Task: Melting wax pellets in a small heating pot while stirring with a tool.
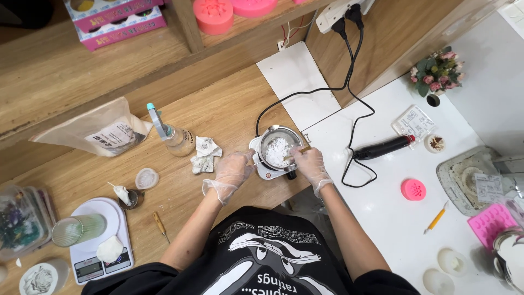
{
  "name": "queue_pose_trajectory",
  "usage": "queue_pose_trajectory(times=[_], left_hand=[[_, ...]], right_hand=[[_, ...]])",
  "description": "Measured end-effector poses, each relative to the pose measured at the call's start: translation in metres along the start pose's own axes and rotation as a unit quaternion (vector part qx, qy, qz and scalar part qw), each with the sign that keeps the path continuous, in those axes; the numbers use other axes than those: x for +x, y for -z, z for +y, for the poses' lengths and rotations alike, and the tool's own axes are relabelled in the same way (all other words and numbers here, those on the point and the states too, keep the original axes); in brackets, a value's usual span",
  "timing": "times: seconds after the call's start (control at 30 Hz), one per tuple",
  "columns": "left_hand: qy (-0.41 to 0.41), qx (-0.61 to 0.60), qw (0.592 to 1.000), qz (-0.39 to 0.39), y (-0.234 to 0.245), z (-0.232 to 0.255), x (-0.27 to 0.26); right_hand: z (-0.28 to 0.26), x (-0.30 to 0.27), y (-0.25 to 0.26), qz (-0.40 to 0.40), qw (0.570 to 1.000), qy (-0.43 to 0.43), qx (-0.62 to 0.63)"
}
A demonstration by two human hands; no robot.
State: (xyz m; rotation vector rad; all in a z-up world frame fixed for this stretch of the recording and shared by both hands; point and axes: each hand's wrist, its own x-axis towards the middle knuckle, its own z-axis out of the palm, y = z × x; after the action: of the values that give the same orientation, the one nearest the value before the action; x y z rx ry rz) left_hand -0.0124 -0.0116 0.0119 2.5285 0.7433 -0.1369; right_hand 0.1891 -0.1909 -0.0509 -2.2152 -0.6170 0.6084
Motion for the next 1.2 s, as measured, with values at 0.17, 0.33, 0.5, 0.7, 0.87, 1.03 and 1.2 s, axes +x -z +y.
queue_pose_trajectory(times=[0.17,0.33,0.5,0.7,0.87,1.03,1.2], left_hand=[[-0.013,-0.011,1.000,-0.012,-0.003,-0.004,0.002],[-0.021,-0.022,1.000,-0.004,-0.010,-0.008,0.005],[-0.012,-0.007,1.000,-0.016,-0.007,-0.005,0.004],[-0.014,0.013,0.999,-0.026,-0.010,-0.007,0.007],[-0.018,0.014,0.999,-0.035,0.000,-0.002,0.000],[-0.019,0.012,0.999,-0.031,-0.003,-0.002,0.002],[-0.022,0.021,0.999,-0.032,-0.010,-0.006,0.006]], right_hand=[[-0.029,-0.023,0.001,-0.035,0.992,0.014,0.120],[-0.066,-0.037,0.021,-0.028,0.991,-0.071,-0.109],[-0.048,-0.023,0.023,0.137,0.985,0.099,-0.024],[-0.063,-0.032,0.031,0.124,0.991,0.046,-0.033],[-0.065,-0.039,0.030,0.147,0.985,0.034,-0.089],[-0.024,-0.023,0.003,0.119,0.986,0.067,0.101],[-0.050,-0.053,0.020,0.015,0.999,0.019,0.025]])
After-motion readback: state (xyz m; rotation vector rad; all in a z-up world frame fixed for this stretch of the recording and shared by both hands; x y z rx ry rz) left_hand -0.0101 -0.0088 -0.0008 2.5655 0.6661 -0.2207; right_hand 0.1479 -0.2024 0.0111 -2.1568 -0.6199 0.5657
